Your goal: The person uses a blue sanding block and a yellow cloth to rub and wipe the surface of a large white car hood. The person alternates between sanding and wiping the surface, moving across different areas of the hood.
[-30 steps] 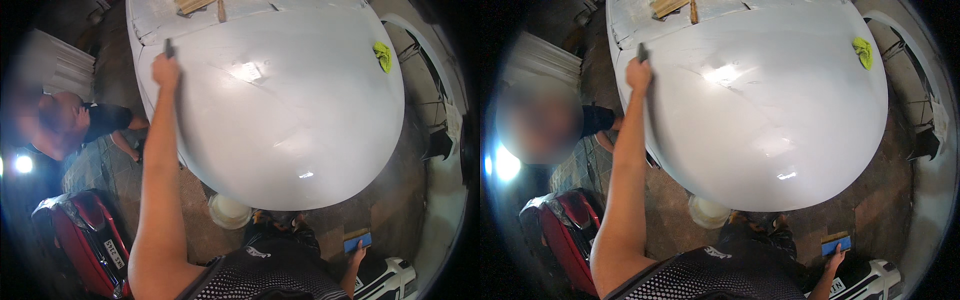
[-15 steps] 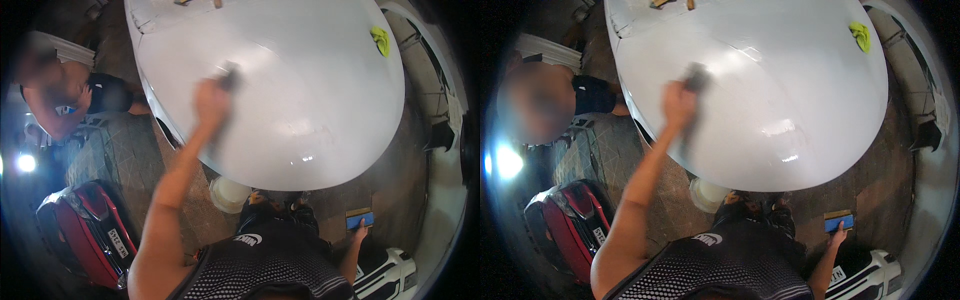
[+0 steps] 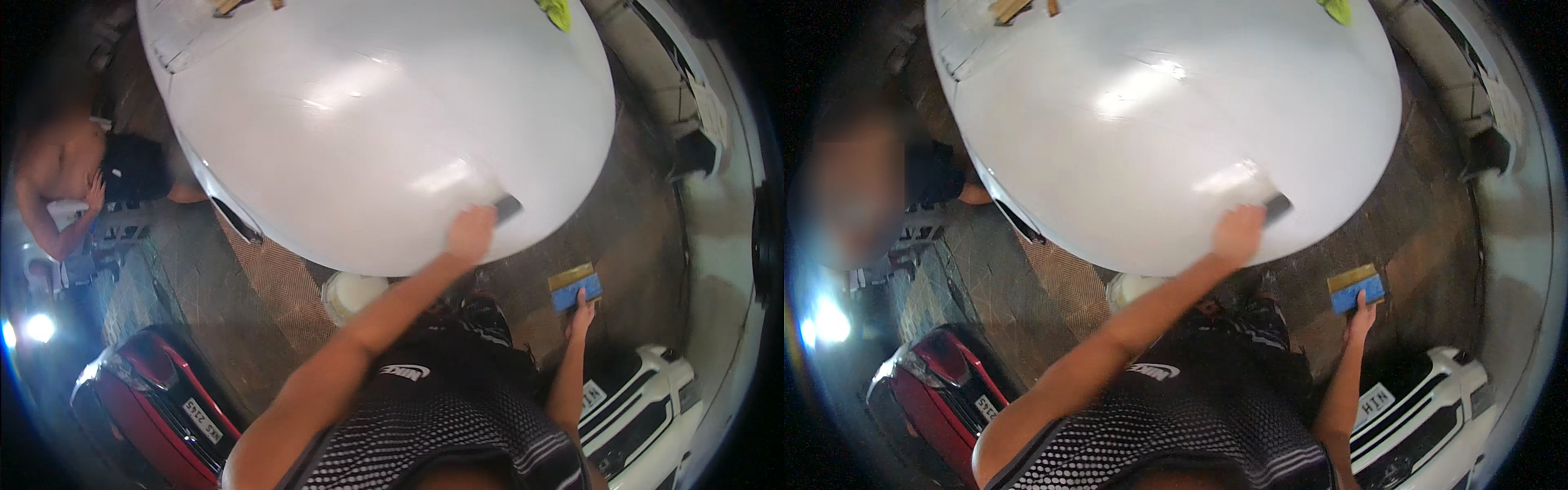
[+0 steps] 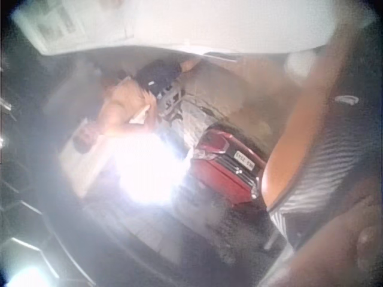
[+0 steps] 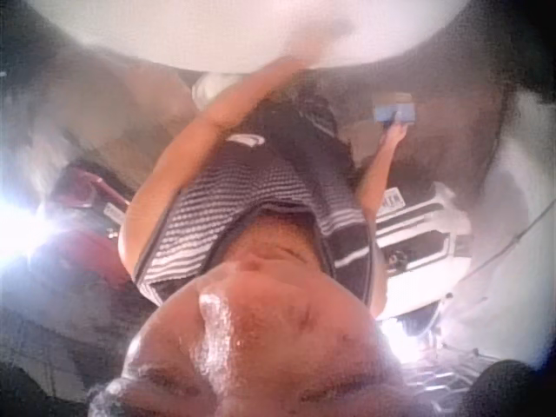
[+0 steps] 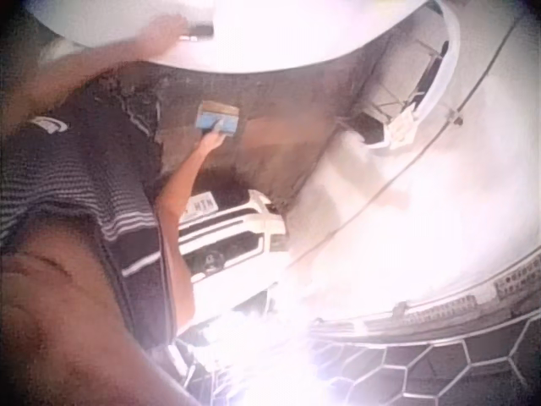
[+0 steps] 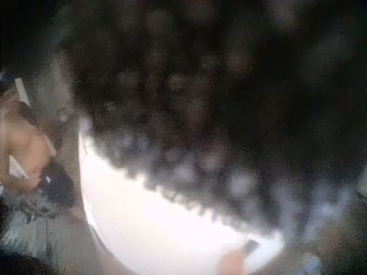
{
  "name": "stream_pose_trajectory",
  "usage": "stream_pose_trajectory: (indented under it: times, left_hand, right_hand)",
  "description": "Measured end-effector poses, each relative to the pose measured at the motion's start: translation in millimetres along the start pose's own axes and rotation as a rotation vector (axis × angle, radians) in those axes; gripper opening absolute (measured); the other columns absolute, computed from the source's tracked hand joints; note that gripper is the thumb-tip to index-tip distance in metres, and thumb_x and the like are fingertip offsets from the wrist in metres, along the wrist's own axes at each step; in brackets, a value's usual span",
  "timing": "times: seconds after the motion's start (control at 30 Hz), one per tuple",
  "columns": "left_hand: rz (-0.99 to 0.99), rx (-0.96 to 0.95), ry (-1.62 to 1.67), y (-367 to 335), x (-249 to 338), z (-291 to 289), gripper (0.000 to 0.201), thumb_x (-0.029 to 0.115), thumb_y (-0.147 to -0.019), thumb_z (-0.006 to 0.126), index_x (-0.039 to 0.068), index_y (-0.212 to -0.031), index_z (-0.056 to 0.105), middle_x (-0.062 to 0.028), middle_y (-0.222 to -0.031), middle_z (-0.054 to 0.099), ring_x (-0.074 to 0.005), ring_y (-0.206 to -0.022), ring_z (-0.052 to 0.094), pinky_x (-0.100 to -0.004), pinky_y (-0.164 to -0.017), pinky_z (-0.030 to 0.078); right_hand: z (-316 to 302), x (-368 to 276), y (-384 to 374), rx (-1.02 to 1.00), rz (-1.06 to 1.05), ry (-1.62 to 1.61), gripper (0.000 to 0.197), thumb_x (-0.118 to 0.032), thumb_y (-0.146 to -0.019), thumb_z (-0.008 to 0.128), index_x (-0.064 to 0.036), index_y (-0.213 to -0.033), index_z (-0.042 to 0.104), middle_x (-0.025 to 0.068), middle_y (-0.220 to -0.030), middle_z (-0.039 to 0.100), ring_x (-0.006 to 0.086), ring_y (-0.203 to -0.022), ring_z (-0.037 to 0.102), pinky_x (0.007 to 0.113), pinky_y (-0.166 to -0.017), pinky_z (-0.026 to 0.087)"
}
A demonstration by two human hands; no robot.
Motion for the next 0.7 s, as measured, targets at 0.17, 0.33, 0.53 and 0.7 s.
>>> stream_pose_trajectory:
  times: [0.17,0.33,0.53,0.7]
  left_hand:
    - [-0.156,0.376,-0.070,50.7,-162.7,-177.4,0.038,0.012,-0.084,0.064,-0.001,-0.120,0.064,-0.0209,-0.111,0.062,-0.0384,-0.104,0.060,-0.0489,-0.091,0.049]
    - [-0.659,0.428,-0.548,102.6,-266.4,-276.4,0.040,0.025,-0.087,0.072,-0.001,-0.116,0.062,-0.0189,-0.105,0.064,-0.0388,-0.097,0.064,-0.0494,-0.088,0.051]
    - [-0.245,0.474,-0.334,-18.5,-114.8,-106.7,0.030,0.014,-0.080,0.070,0.004,-0.109,0.066,-0.0157,-0.101,0.066,-0.0340,-0.093,0.064,-0.0464,-0.081,0.052]
    - [-0.001,0.050,-0.352,-42.1,51.4,56.2,0.027,0.013,-0.079,0.068,0.007,-0.105,0.064,-0.0135,-0.100,0.063,-0.0290,-0.095,0.063,-0.0454,-0.070,0.057]
  right_hand:
    - [-81.6,45.7,11.1,0.156,0.093,0.071,0.040,-0.021,-0.100,0.070,-0.0025,-0.133,0.057,0.0074,-0.125,0.065,0.0244,-0.110,0.063,0.042,-0.097,0.049]
    - [-149.0,123.3,17.5,0.259,0.285,0.184,0.038,-0.019,-0.100,0.071,-0.0024,-0.132,0.058,0.0065,-0.118,0.067,0.0237,-0.100,0.066,0.040,-0.087,0.054]
    - [-159.1,114.0,-21.1,0.140,0.163,0.158,0.041,-0.022,-0.098,0.073,-0.0011,-0.131,0.059,0.0079,-0.119,0.066,0.0242,-0.103,0.064,0.042,-0.092,0.052]
    - [-120.0,73.3,-92.8,-0.065,0.164,0.220,0.054,-0.027,-0.098,0.073,-0.0006,-0.142,0.053,0.0093,-0.134,0.061,0.0259,-0.122,0.057,0.043,-0.109,0.042]
Point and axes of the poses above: each hand's wrist, its own y-axis away from the middle knuckle, its own z-axis out of the palm, x = y × z, the point moved 6 cm from there along -y, towards the middle knuckle
